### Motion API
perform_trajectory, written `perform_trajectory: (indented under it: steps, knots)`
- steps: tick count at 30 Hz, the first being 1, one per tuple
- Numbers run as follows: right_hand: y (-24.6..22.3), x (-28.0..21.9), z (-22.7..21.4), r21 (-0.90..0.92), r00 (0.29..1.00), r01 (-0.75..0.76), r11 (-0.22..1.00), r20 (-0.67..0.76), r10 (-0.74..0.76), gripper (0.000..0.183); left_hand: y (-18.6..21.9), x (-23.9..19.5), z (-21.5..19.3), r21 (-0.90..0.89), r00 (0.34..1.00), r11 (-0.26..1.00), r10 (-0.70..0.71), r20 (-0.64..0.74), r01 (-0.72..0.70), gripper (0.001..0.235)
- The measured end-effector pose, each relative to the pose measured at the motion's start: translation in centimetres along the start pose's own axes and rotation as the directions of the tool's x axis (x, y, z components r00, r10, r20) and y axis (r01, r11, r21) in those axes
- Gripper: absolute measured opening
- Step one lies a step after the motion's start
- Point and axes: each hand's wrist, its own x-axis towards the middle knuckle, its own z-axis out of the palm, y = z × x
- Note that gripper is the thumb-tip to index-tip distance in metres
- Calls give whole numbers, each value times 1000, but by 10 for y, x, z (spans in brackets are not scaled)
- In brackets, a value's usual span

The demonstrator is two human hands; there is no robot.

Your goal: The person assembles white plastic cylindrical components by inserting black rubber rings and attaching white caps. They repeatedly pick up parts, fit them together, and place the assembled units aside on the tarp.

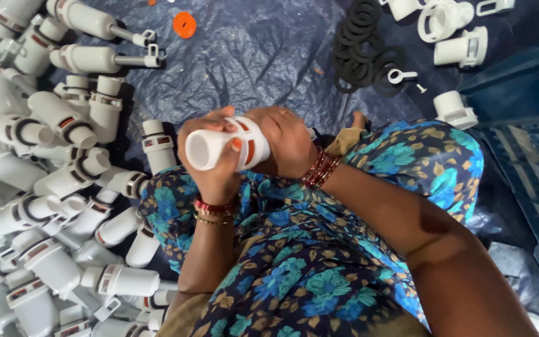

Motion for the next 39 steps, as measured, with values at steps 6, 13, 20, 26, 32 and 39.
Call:
perform_trajectory:
  steps: [6, 13, 20, 26, 32, 39]
  knots:
    - [-18, 5, -20, 216, 991, 55, 975, 109, -80, 82, 34, 1, -12, -10, 956, 999, 48, 290, -47, 32]
    - [7, 6, -6, 216, 821, -198, 956, 569, 41, 85, 41, 14, -24, 161, 865, 978, 38, 499, -136, 27]
    - [132, -9, 8, -672, 562, -398, 625, 360, 745, 64, -45, 4, -2, 477, 984, 866, 82, 159, -149, 45]
    - [187, -40, 14, -810, 270, -576, 112, -60, 961, 47, -73, -2, -30, 437, 970, 877, 115, 215, -201, 51]
    - [229, -62, 7, -819, 332, -558, 134, -72, 941, 46, -77, -10, -40, 341, 985, 931, 79, 154, -128, 52]
    - [246, -71, -46, -299, 672, -730, 614, -476, 568, 14, -77, -16, -41, 360, 983, 919, 114, 145, -160, 48]
